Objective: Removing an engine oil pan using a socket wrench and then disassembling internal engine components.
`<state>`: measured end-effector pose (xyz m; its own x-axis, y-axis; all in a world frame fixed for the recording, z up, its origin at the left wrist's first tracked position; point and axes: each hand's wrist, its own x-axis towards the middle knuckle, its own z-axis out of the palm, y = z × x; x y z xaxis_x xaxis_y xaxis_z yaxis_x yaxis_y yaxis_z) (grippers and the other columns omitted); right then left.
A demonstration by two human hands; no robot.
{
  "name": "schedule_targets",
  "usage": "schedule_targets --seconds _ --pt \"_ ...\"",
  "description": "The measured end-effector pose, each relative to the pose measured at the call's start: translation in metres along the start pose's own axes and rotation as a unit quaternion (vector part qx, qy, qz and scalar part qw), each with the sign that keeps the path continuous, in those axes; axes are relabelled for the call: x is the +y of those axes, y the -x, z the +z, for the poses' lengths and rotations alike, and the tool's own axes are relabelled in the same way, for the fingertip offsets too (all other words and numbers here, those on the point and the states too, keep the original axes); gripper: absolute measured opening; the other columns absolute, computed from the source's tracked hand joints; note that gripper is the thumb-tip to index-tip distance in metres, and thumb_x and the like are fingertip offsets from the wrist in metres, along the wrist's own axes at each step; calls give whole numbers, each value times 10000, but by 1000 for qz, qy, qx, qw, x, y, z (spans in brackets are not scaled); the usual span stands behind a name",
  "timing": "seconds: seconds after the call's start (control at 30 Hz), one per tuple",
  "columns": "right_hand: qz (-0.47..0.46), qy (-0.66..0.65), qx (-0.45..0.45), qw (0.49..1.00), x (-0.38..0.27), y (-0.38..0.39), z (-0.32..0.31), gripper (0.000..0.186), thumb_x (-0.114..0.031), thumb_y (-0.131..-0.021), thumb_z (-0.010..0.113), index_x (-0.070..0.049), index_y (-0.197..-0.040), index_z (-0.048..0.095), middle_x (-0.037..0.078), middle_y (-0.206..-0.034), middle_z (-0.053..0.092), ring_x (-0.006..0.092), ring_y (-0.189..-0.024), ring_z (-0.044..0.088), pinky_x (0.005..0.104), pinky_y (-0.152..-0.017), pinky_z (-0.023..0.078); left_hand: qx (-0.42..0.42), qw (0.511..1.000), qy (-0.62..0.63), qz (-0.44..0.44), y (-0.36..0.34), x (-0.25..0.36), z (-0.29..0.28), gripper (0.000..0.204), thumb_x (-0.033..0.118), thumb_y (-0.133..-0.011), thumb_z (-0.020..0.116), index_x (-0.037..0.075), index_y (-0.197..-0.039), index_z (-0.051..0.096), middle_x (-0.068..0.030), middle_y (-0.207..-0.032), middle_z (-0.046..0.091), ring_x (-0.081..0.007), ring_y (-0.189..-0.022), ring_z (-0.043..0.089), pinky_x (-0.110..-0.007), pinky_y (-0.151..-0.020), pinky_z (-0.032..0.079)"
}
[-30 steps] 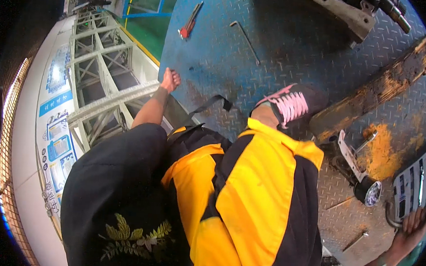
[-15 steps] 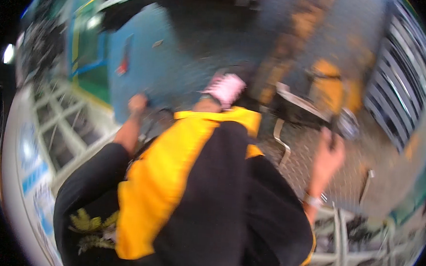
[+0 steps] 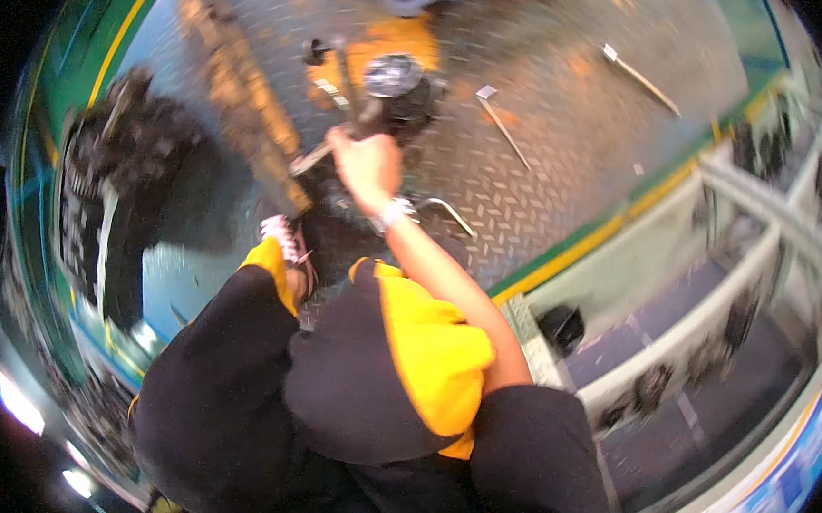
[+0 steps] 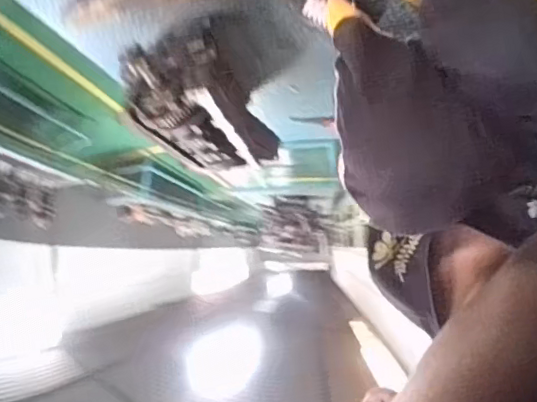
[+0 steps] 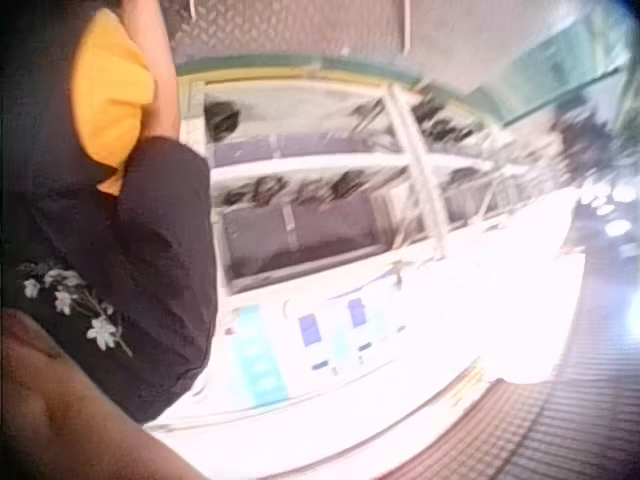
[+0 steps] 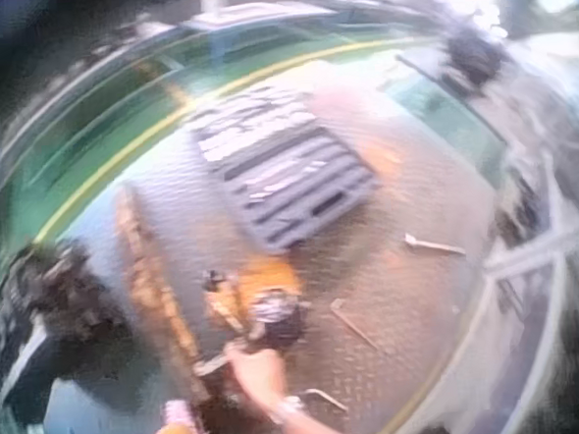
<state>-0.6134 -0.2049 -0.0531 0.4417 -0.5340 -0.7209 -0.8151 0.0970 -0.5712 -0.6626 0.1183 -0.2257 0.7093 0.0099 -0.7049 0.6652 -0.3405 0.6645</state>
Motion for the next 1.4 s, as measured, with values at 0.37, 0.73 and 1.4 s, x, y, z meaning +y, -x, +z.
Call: schedule_targets --seconds 0.37,0.73,1.4 --pt "55 -67 79 993 -14 33 1 522 -410 -749 731 45 -985 634 288 -959 641 447 -935 630 479 -827 509 -232 938 152 208 57 295 -27 210 232 -972 463 73 -844 509 -33 -741 492 -144 -586 452 -290 -535 375" --pt "160 -220 -98 957 -16 9 -9 495 -280 -733 790 52 -1027 571 138 -778 657 206 -630 624 338 -580 487 -366 897 233 87 27 383 80 326 336 -1013 417 101 -794 361 -6 -733 320 -114 -638 291 -267 -585 278" --pt "-62 -489 -194 848 5 10 -14 293 -183 -787 607 31 -987 589 164 -826 638 305 -683 622 432 -556 494 -56 938 178 292 278 376 -166 228 256 -1001 461 83 -872 534 -24 -780 493 -127 -603 391 -246 -522 347"
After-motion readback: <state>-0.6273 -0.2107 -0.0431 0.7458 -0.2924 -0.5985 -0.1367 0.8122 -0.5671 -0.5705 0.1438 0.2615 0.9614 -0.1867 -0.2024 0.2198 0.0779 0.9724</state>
